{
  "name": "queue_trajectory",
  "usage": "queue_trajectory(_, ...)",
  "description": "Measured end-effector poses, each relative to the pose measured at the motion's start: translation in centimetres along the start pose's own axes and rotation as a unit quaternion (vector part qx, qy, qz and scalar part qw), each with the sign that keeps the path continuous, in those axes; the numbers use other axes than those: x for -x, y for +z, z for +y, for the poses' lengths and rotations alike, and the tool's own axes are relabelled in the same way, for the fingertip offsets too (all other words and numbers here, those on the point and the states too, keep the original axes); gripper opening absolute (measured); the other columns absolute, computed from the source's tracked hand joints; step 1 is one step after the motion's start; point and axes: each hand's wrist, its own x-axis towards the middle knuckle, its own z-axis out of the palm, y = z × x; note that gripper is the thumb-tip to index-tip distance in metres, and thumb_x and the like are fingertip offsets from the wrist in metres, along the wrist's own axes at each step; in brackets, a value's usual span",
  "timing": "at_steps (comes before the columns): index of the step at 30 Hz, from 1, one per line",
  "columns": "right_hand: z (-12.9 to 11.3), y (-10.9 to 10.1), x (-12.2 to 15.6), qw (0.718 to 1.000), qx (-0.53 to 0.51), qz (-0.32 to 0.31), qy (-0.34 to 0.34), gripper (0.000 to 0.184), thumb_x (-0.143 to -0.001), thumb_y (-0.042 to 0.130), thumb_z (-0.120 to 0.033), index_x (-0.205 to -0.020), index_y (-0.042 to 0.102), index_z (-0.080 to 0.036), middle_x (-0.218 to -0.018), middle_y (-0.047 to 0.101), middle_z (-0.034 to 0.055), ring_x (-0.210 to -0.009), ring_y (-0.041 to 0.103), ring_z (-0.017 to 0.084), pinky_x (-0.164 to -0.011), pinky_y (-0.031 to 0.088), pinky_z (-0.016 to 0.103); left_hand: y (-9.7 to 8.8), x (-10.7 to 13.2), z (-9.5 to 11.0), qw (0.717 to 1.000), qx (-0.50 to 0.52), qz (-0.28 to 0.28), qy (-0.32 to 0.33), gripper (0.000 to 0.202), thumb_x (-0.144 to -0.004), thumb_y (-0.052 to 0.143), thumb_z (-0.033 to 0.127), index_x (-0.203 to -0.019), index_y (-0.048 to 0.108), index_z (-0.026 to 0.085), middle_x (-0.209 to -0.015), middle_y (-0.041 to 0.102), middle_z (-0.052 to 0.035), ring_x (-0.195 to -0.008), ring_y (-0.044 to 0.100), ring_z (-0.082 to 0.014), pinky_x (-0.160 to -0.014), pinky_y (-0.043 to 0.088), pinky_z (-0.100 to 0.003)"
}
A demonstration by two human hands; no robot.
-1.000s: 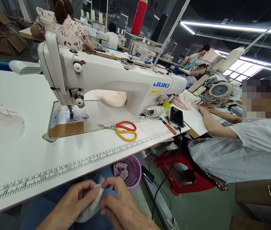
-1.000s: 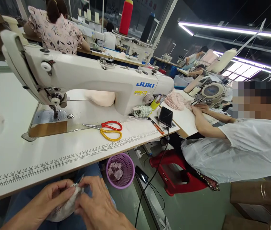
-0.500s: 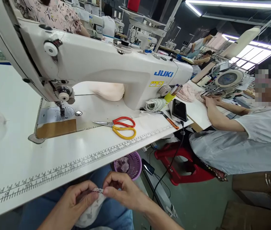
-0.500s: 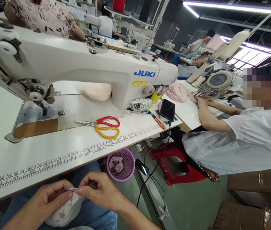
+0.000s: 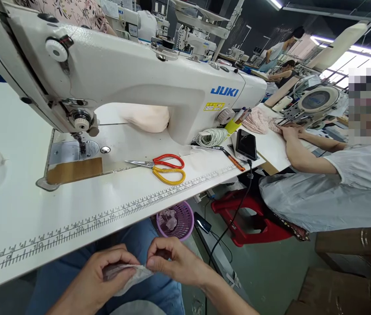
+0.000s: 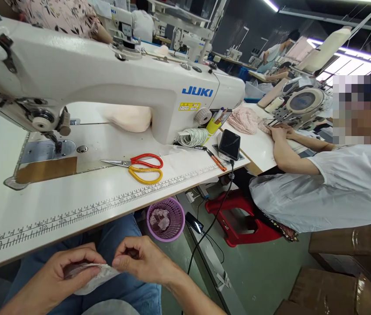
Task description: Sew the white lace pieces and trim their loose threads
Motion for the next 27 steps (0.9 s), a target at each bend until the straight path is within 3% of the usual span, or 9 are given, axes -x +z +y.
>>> queue_trajectory(6, 0.7, 0.3, -0.1, 0.998, -0.037, 0.038, -0.020, 0.043, -0.078, 0.064, -0.058, -0.081, 0.057, -0.015, -0.064, 0.048, -0.0040, -0.052, 0.039, 0.006, -0.048, 0.030, 0.019, 0.3, 0.2, -0.3, 1.000, -0.020, 0.001, -0.005, 0.025, -0.075, 0.063, 0.042, -0.073, 0.073, 0.020, -0.066, 0.051, 0.0011, -0.060, 0.046, -0.0145, -0.055, 0.034, -0.023)
queue_trajectory(9, 1.0, 0.4, -0.1, 0.999, -0.041, 0.024, -0.022, 0.044, -0.078, 0.065, -0.058, -0.089, 0.058, -0.015, -0.067, 0.050, -0.0034, -0.052, 0.039, 0.005, -0.048, 0.029, 0.018, 0.5, 0.2, 0.0, 1.000, -0.024, -0.002, -0.007, 0.025, -0.075, 0.062, 0.042, -0.072, 0.073, 0.021, -0.067, 0.051, 0.0011, -0.061, 0.047, -0.0147, -0.056, 0.034, -0.023)
queue_trajectory(14, 1.4, 0.2, 0.1, 0.998, -0.058, 0.006, -0.015, 0.045, -0.077, 0.066, -0.058, -0.076, 0.051, -0.016, -0.057, 0.044, -0.0064, -0.047, 0.034, 0.004, -0.045, 0.026, 0.018, 0.8, 0.1, 0.3, 0.999, -0.031, -0.013, -0.011, 0.024, -0.075, 0.062, 0.040, -0.071, 0.074, 0.019, -0.065, 0.048, 0.0015, -0.059, 0.044, -0.0138, -0.054, 0.031, -0.023)
queue_trajectory(19, 1.7, 0.4, 0.2, 0.996, -0.075, 0.010, -0.043, 0.042, -0.083, 0.060, -0.057, -0.080, 0.049, -0.016, -0.073, 0.049, -0.0021, -0.054, 0.037, 0.005, -0.049, 0.029, 0.018, 1.1, -0.2, 0.1, 0.999, -0.030, -0.020, -0.014, 0.027, -0.076, 0.061, 0.041, -0.070, 0.073, 0.018, -0.065, 0.045, 0.0020, -0.059, 0.041, -0.0132, -0.054, 0.029, -0.024)
queue_trajectory(23, 1.5, 0.9, 0.3, 0.991, -0.113, 0.009, -0.066, 0.037, -0.090, 0.050, -0.054, -0.084, 0.043, -0.018, -0.078, 0.051, -0.0012, -0.049, 0.031, 0.004, -0.046, 0.025, 0.019, 1.2, -0.4, 0.0, 0.999, -0.024, -0.025, -0.023, 0.028, -0.075, 0.061, 0.041, -0.065, 0.068, 0.015, -0.064, 0.045, 0.0019, -0.060, 0.041, -0.0136, -0.056, 0.029, -0.024)
queue_trajectory(25, 1.5, 0.3, 0.7, 0.996, 0.021, 0.007, -0.090, 0.029, -0.096, 0.039, -0.046, -0.085, 0.042, -0.020, -0.076, 0.050, -0.0015, -0.052, 0.034, 0.006, -0.049, 0.029, 0.020, 1.1, -0.4, -0.1, 0.998, -0.013, -0.037, -0.039, 0.029, -0.075, 0.060, 0.041, -0.063, 0.065, 0.015, -0.062, 0.046, 0.0019, -0.059, 0.040, -0.0135, -0.055, 0.028, -0.024)
queue_trajectory(27, 2.0, -1.2, 1.0, 0.957, 0.265, 0.026, -0.116, 0.022, -0.098, 0.033, -0.032, -0.084, 0.044, -0.019, -0.076, 0.051, 0.0000, -0.061, 0.041, 0.010, -0.057, 0.034, 0.022, 0.9, -0.4, -0.1, 0.996, 0.009, -0.056, -0.064, 0.030, -0.073, 0.061, 0.043, -0.063, 0.061, 0.015, -0.059, 0.043, 0.0029, -0.057, 0.036, -0.0126, -0.053, 0.025, -0.024)
